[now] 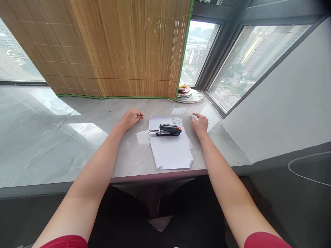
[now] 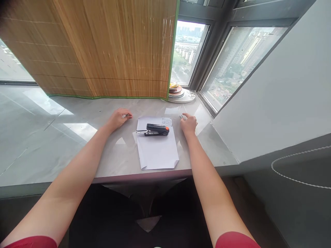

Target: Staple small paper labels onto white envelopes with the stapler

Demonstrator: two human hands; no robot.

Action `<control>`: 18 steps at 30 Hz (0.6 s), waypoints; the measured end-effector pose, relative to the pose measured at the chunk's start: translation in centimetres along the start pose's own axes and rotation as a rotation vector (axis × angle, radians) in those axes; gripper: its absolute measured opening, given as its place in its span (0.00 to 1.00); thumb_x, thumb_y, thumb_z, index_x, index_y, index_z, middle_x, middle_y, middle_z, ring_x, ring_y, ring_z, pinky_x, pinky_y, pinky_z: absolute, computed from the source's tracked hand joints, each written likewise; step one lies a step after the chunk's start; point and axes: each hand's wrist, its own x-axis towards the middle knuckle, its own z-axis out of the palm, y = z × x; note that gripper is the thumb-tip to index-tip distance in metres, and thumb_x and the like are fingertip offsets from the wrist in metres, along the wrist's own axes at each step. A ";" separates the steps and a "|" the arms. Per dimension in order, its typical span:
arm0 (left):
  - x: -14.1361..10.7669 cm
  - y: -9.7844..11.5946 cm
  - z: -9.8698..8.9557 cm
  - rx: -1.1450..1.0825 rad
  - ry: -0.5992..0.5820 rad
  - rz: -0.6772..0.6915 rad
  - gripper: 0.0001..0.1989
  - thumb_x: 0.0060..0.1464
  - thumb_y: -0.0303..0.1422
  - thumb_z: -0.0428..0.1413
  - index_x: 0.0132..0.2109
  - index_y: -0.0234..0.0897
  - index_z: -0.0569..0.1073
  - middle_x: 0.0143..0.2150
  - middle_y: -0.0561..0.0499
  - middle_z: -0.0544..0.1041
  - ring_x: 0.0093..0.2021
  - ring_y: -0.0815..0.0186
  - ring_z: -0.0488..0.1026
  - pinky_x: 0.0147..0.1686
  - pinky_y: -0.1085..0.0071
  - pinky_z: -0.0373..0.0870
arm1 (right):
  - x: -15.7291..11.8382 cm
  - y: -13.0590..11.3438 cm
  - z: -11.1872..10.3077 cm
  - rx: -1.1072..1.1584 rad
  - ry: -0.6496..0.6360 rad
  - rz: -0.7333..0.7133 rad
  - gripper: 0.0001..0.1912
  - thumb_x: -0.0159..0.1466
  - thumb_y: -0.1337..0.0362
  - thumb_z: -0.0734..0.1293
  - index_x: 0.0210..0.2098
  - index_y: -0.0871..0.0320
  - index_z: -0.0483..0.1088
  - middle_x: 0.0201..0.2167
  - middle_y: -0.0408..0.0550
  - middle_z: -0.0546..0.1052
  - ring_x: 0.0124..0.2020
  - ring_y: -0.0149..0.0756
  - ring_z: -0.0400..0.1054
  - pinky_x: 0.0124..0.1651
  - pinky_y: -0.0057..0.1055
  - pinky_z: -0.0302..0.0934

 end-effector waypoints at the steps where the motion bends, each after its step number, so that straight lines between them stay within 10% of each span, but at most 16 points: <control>1: 0.1 0.7 0.6 -0.080 0.060 -0.029 0.17 0.60 0.51 0.64 0.37 0.43 0.84 0.36 0.45 0.84 0.39 0.57 0.75 0.39 0.62 0.72 | -0.3 -0.3 -0.2 0.076 0.050 -0.044 0.18 0.66 0.62 0.66 0.50 0.56 0.84 0.46 0.57 0.85 0.54 0.53 0.76 0.65 0.54 0.68; 4: 0.3 2.7 2.8 -0.436 0.130 -0.154 0.26 0.61 0.59 0.64 0.49 0.41 0.83 0.33 0.49 0.79 0.28 0.65 0.71 0.28 0.67 0.67 | -2.0 -2.1 -0.8 0.362 0.014 -0.348 0.18 0.74 0.51 0.63 0.44 0.54 0.81 0.47 0.55 0.85 0.51 0.48 0.76 0.58 0.47 0.72; 9: 0.7 4.5 5.4 -0.679 0.043 -0.219 0.31 0.52 0.61 0.71 0.47 0.38 0.83 0.33 0.50 0.77 0.25 0.70 0.69 0.28 0.67 0.71 | -5.6 -5.2 0.2 0.490 -0.505 -0.896 0.25 0.70 0.41 0.72 0.56 0.52 0.79 0.54 0.54 0.84 0.53 0.48 0.78 0.57 0.46 0.74; 18: 0.2 5.8 5.6 -0.393 -0.020 -0.054 0.25 0.63 0.55 0.66 0.52 0.38 0.83 0.42 0.43 0.88 0.44 0.57 0.83 0.51 0.59 0.77 | -5.2 -4.2 0.9 0.417 -0.298 -0.776 0.16 0.67 0.57 0.75 0.53 0.51 0.81 0.46 0.49 0.87 0.44 0.46 0.83 0.53 0.44 0.77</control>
